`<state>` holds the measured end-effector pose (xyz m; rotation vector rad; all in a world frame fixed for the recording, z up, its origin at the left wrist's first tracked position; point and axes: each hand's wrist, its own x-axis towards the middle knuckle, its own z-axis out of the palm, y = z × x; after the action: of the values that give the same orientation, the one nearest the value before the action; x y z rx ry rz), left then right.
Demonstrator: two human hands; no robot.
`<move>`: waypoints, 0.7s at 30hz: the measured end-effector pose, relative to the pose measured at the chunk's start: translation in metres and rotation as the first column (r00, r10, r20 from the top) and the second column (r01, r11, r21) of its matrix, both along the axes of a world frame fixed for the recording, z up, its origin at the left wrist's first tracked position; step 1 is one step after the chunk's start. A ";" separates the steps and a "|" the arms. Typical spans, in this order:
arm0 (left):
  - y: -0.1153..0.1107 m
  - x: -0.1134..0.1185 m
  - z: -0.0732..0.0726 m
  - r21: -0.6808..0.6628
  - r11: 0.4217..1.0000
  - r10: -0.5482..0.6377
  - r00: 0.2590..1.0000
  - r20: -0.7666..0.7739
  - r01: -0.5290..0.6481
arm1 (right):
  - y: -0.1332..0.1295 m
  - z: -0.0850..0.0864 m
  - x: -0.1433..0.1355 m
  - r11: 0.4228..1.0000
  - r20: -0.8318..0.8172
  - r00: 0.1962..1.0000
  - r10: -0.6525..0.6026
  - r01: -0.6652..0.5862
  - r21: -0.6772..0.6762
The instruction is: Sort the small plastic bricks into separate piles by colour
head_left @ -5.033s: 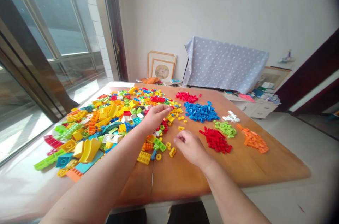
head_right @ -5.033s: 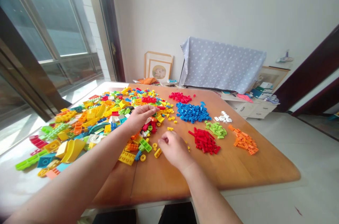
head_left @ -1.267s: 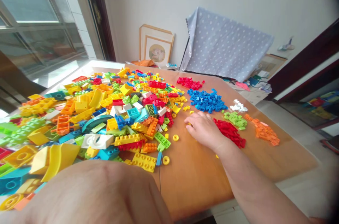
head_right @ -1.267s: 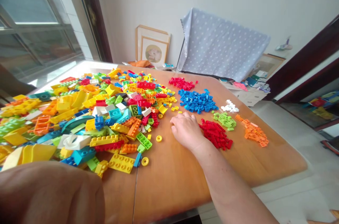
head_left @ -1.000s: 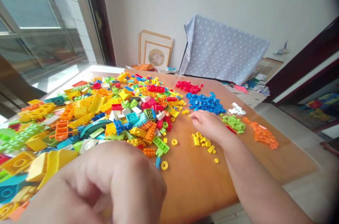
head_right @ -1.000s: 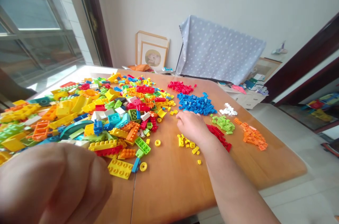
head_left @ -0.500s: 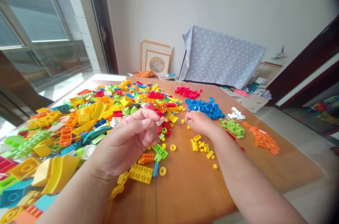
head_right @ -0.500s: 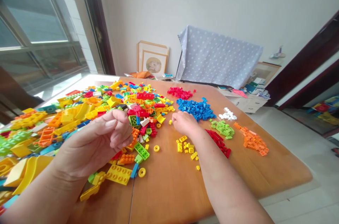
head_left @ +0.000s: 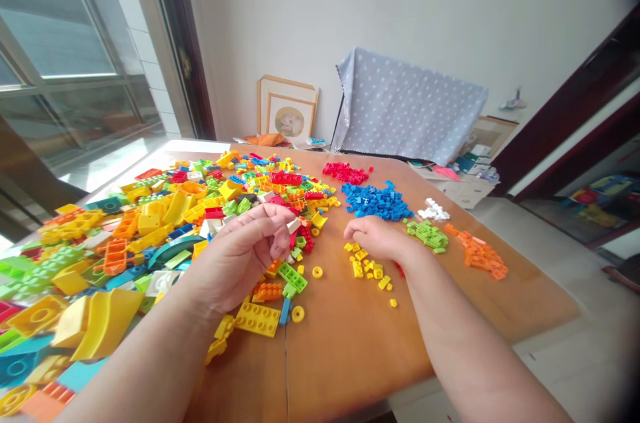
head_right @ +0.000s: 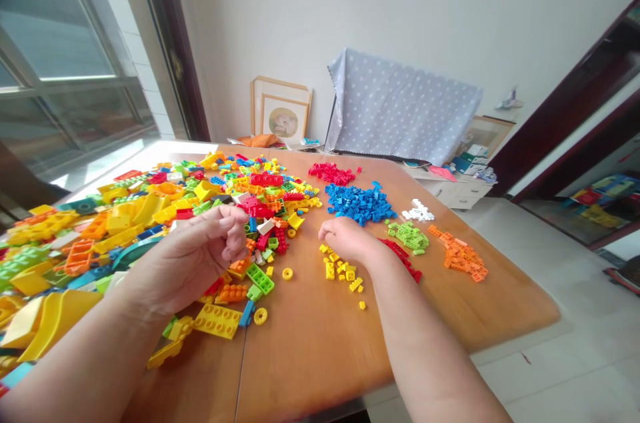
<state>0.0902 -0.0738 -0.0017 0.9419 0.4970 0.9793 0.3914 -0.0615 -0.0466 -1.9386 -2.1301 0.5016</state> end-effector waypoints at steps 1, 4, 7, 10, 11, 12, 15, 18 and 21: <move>0.000 0.000 0.000 -0.004 1.000 0.001 1.000 0.003 -0.001 | -0.005 0.003 0.004 1.000 -0.019 1.000 -0.025 0.025 0.017; 0.001 0.001 -0.001 -0.001 1.000 0.013 1.000 -0.001 -0.013 | -0.015 0.007 0.012 0.991 -0.027 0.995 -0.096 0.098 0.089; 0.003 0.000 -0.003 0.025 0.999 0.027 0.999 -0.030 -0.026 | -0.021 0.005 0.014 0.993 -0.016 0.995 -0.098 0.099 0.071; 0.005 0.000 -0.005 0.042 0.999 0.023 0.999 -0.045 -0.022 | -0.031 0.006 0.012 0.990 -0.017 0.994 -0.107 0.108 0.091; 0.006 0.000 -0.006 0.046 0.999 0.028 0.999 -0.045 -0.026 | -0.035 0.008 0.012 0.985 -0.007 0.993 -0.119 0.119 0.121; 0.007 0.000 -0.006 0.054 0.998 0.035 0.998 -0.045 -0.033 | -0.040 0.008 0.011 0.980 0.008 0.992 -0.129 0.126 0.151; 0.008 0.000 -0.008 0.091 0.995 0.052 0.997 -0.050 -0.047 | -0.053 0.007 0.010 0.981 0.052 0.993 -0.111 0.101 0.166; 0.008 0.000 -0.012 0.134 0.990 0.043 0.997 -0.065 -0.034 | -0.058 -0.003 0.009 0.990 0.043 0.997 -0.070 0.064 0.128; 0.009 -0.001 -0.015 0.159 0.987 0.032 0.996 -0.089 -0.017 | -0.055 -0.014 0.008 0.988 0.010 0.997 -0.082 0.080 0.128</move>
<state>0.0895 -0.0649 -0.0163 1.1291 0.5140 1.0119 0.3995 -0.1165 -0.0603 -1.9545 -2.0292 0.3274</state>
